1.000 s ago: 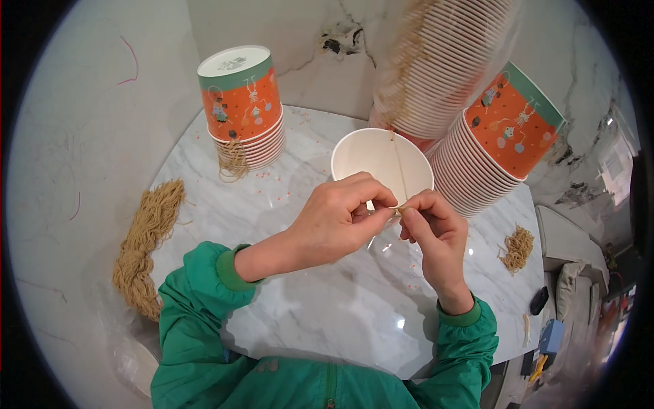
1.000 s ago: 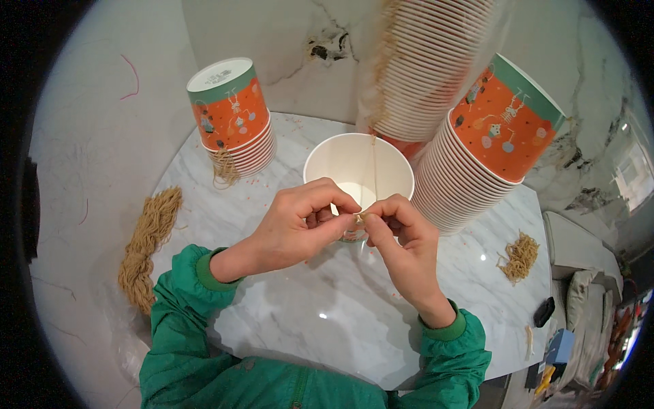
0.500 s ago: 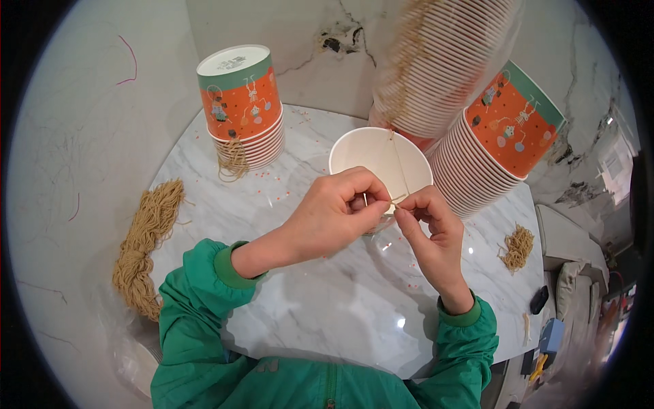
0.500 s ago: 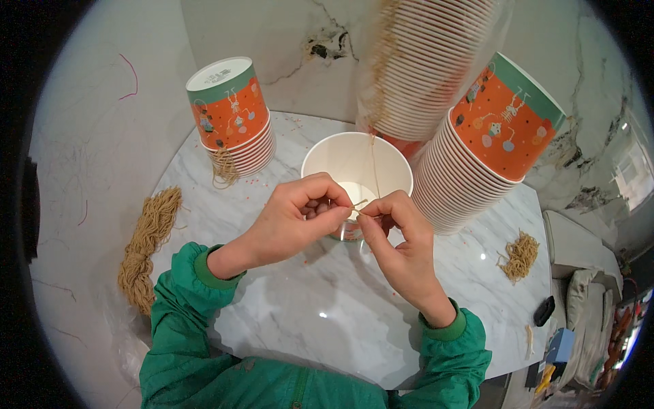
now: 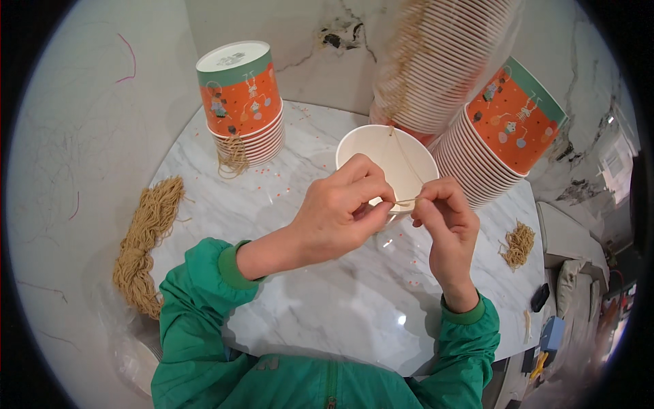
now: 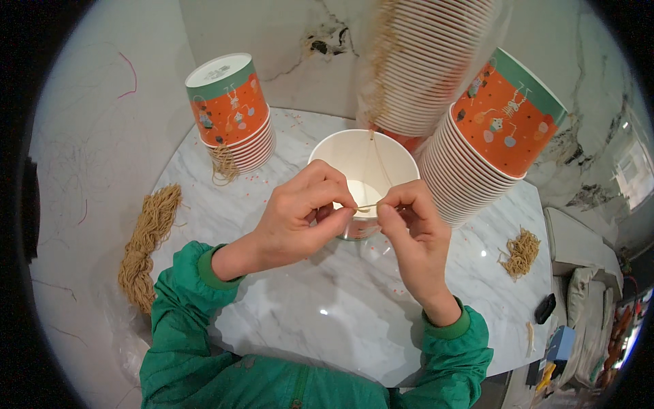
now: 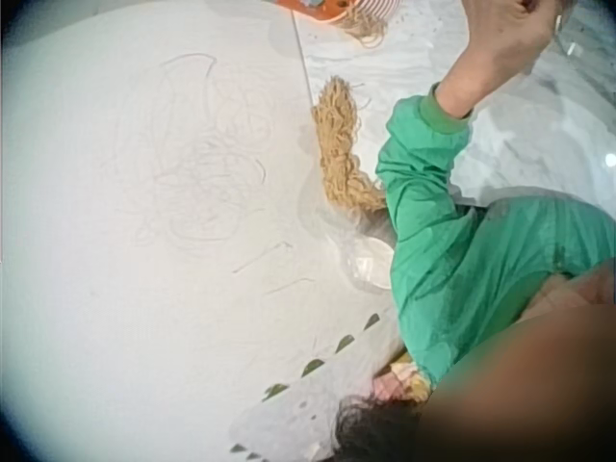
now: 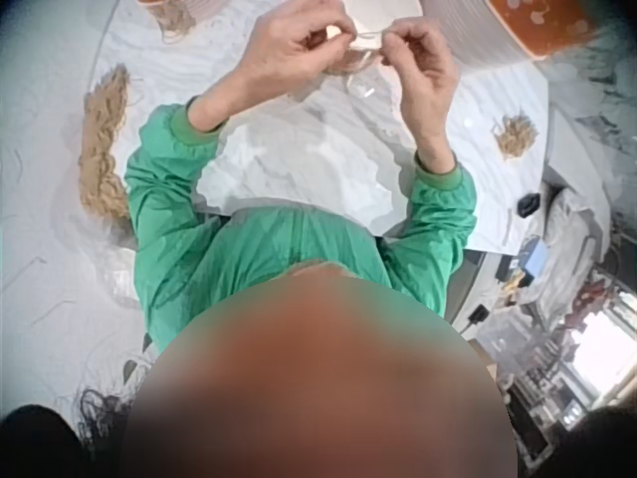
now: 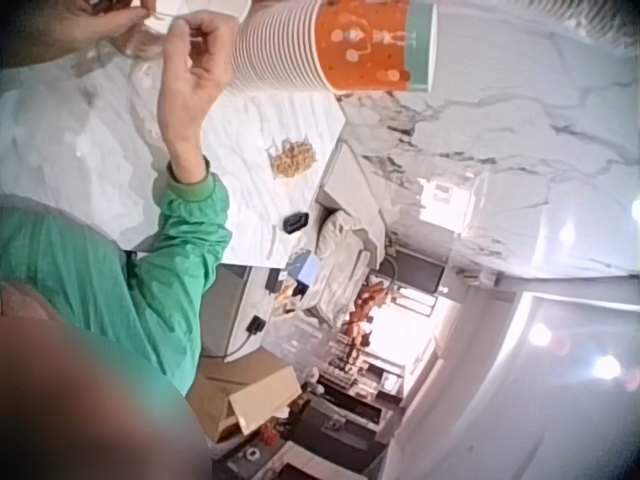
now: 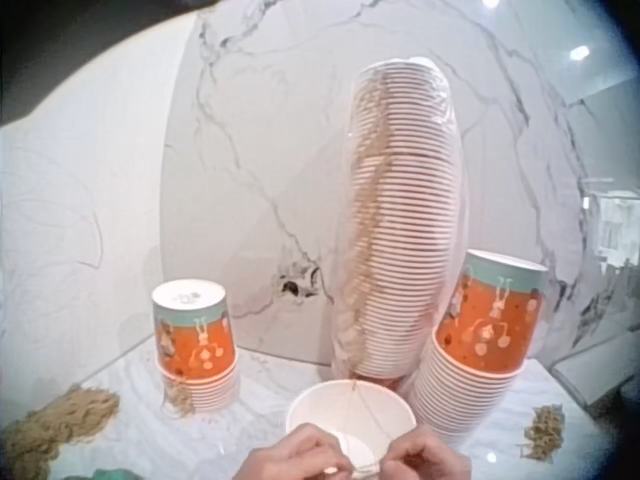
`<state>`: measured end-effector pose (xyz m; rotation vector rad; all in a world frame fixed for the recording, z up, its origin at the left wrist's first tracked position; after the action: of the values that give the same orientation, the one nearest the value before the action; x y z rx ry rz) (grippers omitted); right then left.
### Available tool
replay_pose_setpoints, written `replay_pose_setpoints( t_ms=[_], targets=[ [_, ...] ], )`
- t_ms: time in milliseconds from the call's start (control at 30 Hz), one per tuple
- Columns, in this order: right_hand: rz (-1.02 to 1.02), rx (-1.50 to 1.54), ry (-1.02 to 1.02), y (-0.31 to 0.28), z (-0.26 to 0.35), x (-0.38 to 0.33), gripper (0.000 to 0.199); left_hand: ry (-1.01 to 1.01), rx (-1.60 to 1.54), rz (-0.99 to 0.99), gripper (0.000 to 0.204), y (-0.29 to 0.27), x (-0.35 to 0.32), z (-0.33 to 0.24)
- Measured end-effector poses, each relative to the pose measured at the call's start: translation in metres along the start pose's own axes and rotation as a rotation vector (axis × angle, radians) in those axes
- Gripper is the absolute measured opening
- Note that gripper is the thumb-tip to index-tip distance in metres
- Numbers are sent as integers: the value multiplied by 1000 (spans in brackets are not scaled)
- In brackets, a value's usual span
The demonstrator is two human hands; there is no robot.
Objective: Tying a thin string handle onto the rim of a paper cup.
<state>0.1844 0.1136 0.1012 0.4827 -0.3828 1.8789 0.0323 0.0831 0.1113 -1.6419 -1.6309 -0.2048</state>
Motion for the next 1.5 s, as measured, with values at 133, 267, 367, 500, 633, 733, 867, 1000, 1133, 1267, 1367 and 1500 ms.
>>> replay_pose_setpoints(
  t_ms=[133, 267, 367, 500, 633, 733, 867, 1000, 1133, 1267, 1367, 1500],
  targets=[
    [-44, 107, 60, -9, 0, 2, 2, 26, 29, -32, 11, -2, -2, 3],
    [-53, 31, 91, -13, -2, 0, 4, 92, 153, -58, 11, -1, -7, 2],
    [58, -267, 38, -3, 3, 2, 9, 157, 236, -92, 12, -2, -11, 3],
    [266, -628, -124, 27, 15, -1, 15, 163, 209, -141, 13, -9, -11, 10],
    [383, -715, -257, 39, 18, -6, 21, 191, 186, -83, 17, -6, -13, 6],
    [337, -699, -255, 38, 18, -4, 16, -34, 47, -137, 16, -19, -18, 27],
    [360, -737, -294, 44, 21, -6, 16, -413, -162, -16, 4, -17, -28, 59],
    [412, -864, -411, 56, 26, -13, 17, -760, -498, 205, 16, 14, -51, 72],
    [417, -917, -454, 62, 26, -20, 17, -805, -533, 234, 17, 26, -57, 73],
    [378, -1019, -499, 65, 22, -24, 17, -822, -645, 235, 17, 37, -62, 75],
    [386, -1036, -521, 70, 20, -27, 17, -861, -670, 171, 19, 38, -65, 81],
    [382, -1058, -554, 74, 17, -29, 17, -906, -782, 92, 19, 39, -68, 90]
  ],
)
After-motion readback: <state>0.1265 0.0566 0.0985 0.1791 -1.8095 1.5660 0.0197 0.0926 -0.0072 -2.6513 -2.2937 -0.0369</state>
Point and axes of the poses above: each hand's wrist, its own x-axis towards the middle knuckle, its own y-axis out of the palm, z = x × y, the point moved 10 cm from there along x, towards the middle knuckle, and after that the axes turned 4 degrees about x, right-handed, at the moved point
